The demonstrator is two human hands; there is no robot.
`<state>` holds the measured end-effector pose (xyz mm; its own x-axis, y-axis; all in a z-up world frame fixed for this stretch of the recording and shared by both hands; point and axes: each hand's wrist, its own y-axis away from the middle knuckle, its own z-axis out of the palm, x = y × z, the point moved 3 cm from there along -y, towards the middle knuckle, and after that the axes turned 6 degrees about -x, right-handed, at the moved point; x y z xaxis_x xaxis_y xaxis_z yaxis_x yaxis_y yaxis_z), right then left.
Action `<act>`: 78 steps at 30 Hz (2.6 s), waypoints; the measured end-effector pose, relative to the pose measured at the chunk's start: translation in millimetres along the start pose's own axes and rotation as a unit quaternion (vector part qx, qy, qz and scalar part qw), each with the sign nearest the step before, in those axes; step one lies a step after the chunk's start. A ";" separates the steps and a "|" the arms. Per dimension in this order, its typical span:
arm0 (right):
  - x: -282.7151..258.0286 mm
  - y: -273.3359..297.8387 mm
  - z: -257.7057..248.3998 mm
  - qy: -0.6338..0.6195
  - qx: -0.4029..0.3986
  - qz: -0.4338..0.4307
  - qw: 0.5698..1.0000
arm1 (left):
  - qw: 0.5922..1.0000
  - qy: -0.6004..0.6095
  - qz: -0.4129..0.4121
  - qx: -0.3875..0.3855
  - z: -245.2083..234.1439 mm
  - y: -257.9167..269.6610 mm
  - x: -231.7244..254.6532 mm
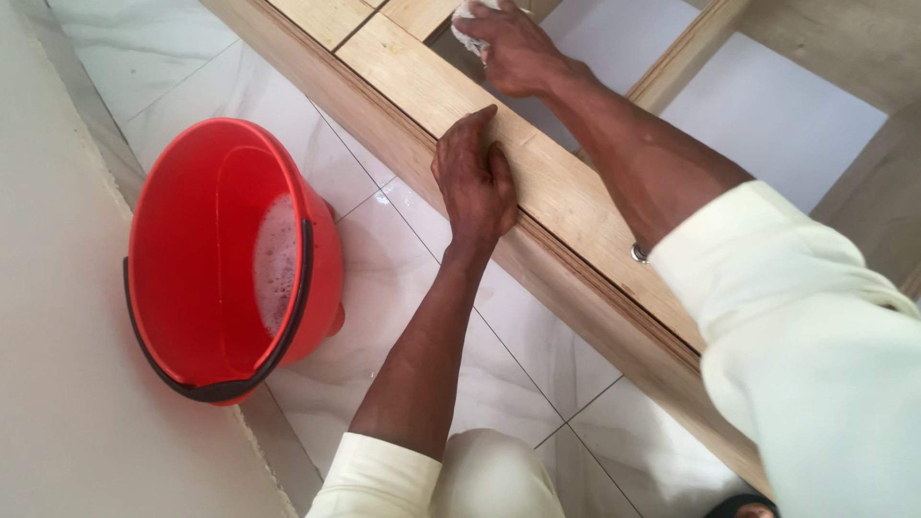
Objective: The person wipes the glass and wooden frame of a display cabinet using a cloth. They repeatedly dip the cloth into a red bucket of soapy water and continue wiping the cabinet's surfaces.
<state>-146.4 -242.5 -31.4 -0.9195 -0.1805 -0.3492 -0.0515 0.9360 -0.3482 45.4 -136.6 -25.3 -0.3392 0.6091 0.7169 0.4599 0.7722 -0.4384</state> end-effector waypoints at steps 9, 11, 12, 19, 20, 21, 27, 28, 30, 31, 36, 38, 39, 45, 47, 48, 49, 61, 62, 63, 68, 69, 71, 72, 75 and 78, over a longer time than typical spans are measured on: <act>-30.1 88.4 -44.8 -0.014 -0.134 -0.026 0.991 | 0.999 0.014 0.031 0.017 -3.2 1.0 -5.0; -46.4 120.8 -71.6 -0.033 -0.135 0.015 0.990 | 0.999 0.004 0.030 0.021 0.0 1.5 -6.0; -56.9 135.3 -83.7 -0.045 -0.135 0.035 0.989 | 0.999 0.009 0.027 0.019 0.3 2.9 -6.7; -122.4 200.0 -117.8 -0.191 -0.219 0.086 0.953 | 0.995 0.040 0.060 0.062 -0.6 5.2 -9.8; -125.3 190.5 -105.2 -0.116 -0.233 0.046 0.964 | 0.994 0.050 0.070 0.067 4.4 6.0 -7.0; -126.7 180.4 -92.1 -0.040 -0.246 0.004 0.968 | 0.995 0.047 0.067 0.065 5.9 7.6 -7.4; -122.6 132.6 -41.3 -0.088 -0.191 0.060 0.976 | 0.996 0.021 0.061 0.053 0.5 0.3 -13.8; -120.8 145.3 -47.9 -0.084 -0.182 0.040 0.979 | 0.997 0.030 0.052 0.050 0.4 -0.5 -12.5; -123.8 193.8 -79.5 -0.068 -0.145 0.022 0.987 | 0.998 0.035 0.037 0.040 -0.2 0.7 -7.3; -128.4 216.7 -101.4 -0.061 -0.125 0.012 0.990 | 0.998 0.030 0.032 0.034 -1.2 3.3 -4.9; -149.4 280.3 -161.1 -0.166 -0.148 0.292 0.930 | 0.996 0.007 0.073 0.044 -1.7 3.3 -3.4; -173.3 307.2 -165.5 -0.150 -0.159 0.312 0.925 | 0.997 -0.003 0.067 0.026 -1.2 3.5 -7.6; -181.6 315.6 -164.8 -0.144 -0.163 0.322 0.921 | 0.998 -0.014 0.066 0.015 1.2 3.1 -9.7; -190.0 335.7 -153.9 0.007 -0.038 0.256 0.966 | 0.985 -0.152 0.071 -0.035 12.9 -4.9 -32.1; -192.3 366.1 -162.3 0.016 -0.023 0.278 0.960 | 0.978 -0.181 0.079 -0.074 8.9 -10.2 -33.6; -192.9 386.1 -170.4 0.026 -0.017 0.291 0.956 | 0.978 -0.161 0.097 -0.093 5.3 -10.6 -30.6; -195.2 410.3 -178.9 0.043 -0.006 0.322 0.946 | 0.969 -0.202 0.117 -0.078 2.0 -12.8 -23.8; -236.2 807.9 -297.6 0.329 0.126 0.595 0.722 | 0.814 0.022 0.421 -0.399 105.3 130.1 256.3; -233.0 837.4 -309.4 0.354 0.137 0.599 0.705 | 0.797 0.019 0.429 -0.424 114.2 138.6 271.2; -230.5 866.6 -319.7 0.340 0.147 0.642 0.671 | 0.786 0.035 0.438 -0.435 120.7 147.8 283.9; -206.7 955.2 -354.6 0.279 0.196 0.794 0.503 | 0.744 0.076 0.456 -0.482 151.7 196.2 319.5; -198.3 963.5 -353.8 0.265 0.203 0.807 0.487 | 0.741 0.074 0.458 -0.486 159.7 203.9 323.6; -184.5 975.8 -344.7 0.224 0.196 0.824 0.483 | 0.736 0.067 0.458 -0.494 173.6 215.9 329.6; -181.9 983.1 -341.0 0.205 0.190 0.829 0.484 | 0.732 0.064 0.459 -0.499 177.5 221.4 330.6; -170.7 1000.6 -341.1 0.179 0.180 0.829 0.499 | 0.722 0.056 0.463 -0.511 188.7 232.6 335.6; -129.8 1004.0 -348.8 0.187 0.145 0.828 0.509 | 0.698 0.061 0.476 -0.531 203.0 245.9 352.2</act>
<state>-214.7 826.1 -32.2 0.3775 0.9036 -0.2025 0.9242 -0.3814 0.0209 -127.6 304.5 9.3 0.5783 0.6845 0.4437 0.8004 -0.5814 -0.1462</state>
